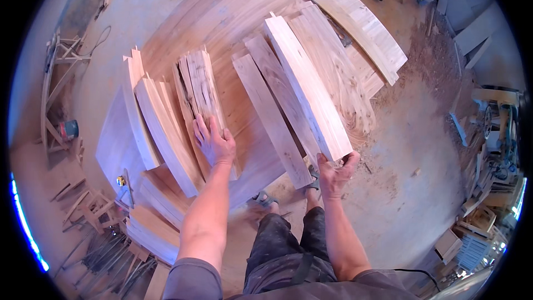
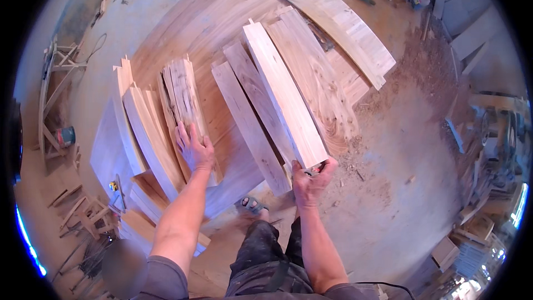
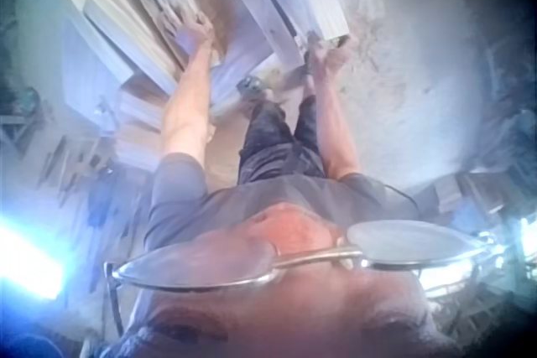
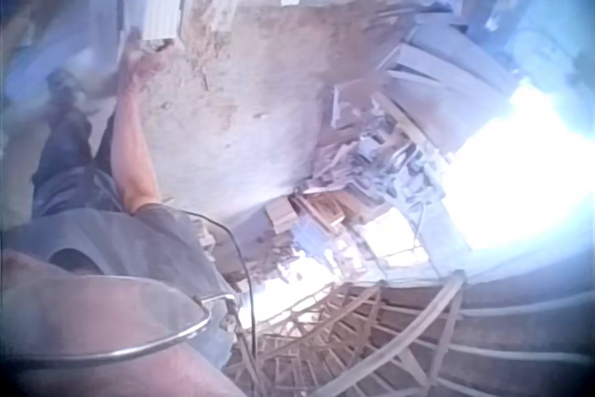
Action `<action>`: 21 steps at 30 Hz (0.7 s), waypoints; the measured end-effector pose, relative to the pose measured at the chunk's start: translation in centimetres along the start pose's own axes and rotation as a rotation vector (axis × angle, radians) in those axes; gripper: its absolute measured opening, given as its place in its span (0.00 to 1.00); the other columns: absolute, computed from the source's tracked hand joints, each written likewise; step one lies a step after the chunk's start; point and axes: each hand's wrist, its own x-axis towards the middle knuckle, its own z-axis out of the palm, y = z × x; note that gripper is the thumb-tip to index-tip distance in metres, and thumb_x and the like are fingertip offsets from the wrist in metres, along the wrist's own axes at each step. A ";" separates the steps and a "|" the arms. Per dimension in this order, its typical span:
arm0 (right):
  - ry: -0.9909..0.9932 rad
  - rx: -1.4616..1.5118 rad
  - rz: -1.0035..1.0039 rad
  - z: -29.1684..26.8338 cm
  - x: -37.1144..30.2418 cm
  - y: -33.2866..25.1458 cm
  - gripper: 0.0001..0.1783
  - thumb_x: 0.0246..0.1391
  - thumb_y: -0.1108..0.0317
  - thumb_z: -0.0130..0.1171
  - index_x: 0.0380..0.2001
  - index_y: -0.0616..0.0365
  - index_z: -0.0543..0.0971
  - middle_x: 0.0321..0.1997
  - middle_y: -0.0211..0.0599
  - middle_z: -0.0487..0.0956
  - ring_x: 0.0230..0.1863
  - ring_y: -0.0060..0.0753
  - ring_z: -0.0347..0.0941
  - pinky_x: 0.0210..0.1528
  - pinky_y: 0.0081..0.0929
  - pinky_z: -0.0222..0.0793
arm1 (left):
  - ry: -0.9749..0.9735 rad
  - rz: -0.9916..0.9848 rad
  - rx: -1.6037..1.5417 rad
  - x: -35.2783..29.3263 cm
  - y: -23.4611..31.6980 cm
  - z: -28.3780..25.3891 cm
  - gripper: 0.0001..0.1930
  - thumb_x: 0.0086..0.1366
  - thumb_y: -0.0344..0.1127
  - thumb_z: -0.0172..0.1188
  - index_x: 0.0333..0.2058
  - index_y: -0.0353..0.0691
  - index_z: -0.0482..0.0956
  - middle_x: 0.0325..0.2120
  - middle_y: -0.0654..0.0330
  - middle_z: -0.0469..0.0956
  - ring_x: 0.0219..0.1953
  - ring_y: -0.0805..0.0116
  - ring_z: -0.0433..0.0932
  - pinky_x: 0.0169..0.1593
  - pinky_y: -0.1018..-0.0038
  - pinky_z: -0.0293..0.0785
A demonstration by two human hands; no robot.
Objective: The person picks up wooden planks from a pile on a workbench, inspects them, and places them into separate stacks. The person handles the planks one at a time, turning them over to examine both sides before stacking them.
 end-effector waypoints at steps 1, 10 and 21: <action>0.021 0.002 -0.038 0.0 0.1 -0.2 0.31 0.37 0.67 0.78 0.44 0.60 0.71 0.39 0.31 0.70 0.41 0.29 0.65 0.49 0.32 0.66 | 0.000 0.000 0.004 -0.1 0.0 0.0 0.30 0.59 0.36 0.64 0.61 0.40 0.73 0.74 0.48 0.54 0.75 0.42 0.51 0.74 0.46 0.51; -0.044 -0.110 0.014 -0.5 0.2 0.9 0.31 0.38 0.67 0.77 0.44 0.62 0.72 0.43 0.46 0.72 0.46 0.49 0.71 0.48 0.41 0.67 | 0.041 0.048 0.035 0.2 -0.1 0.4 0.29 0.61 0.39 0.63 0.61 0.39 0.74 0.73 0.46 0.56 0.74 0.41 0.53 0.72 0.44 0.53; 0.007 -0.165 -0.196 -0.4 1.0 1.2 0.35 0.36 0.67 0.77 0.49 0.60 0.72 0.44 0.45 0.72 0.47 0.52 0.69 0.49 0.44 0.65 | 0.033 0.066 0.065 -0.2 -1.1 1.6 0.31 0.61 0.42 0.63 0.64 0.41 0.72 0.74 0.45 0.54 0.75 0.42 0.51 0.74 0.45 0.50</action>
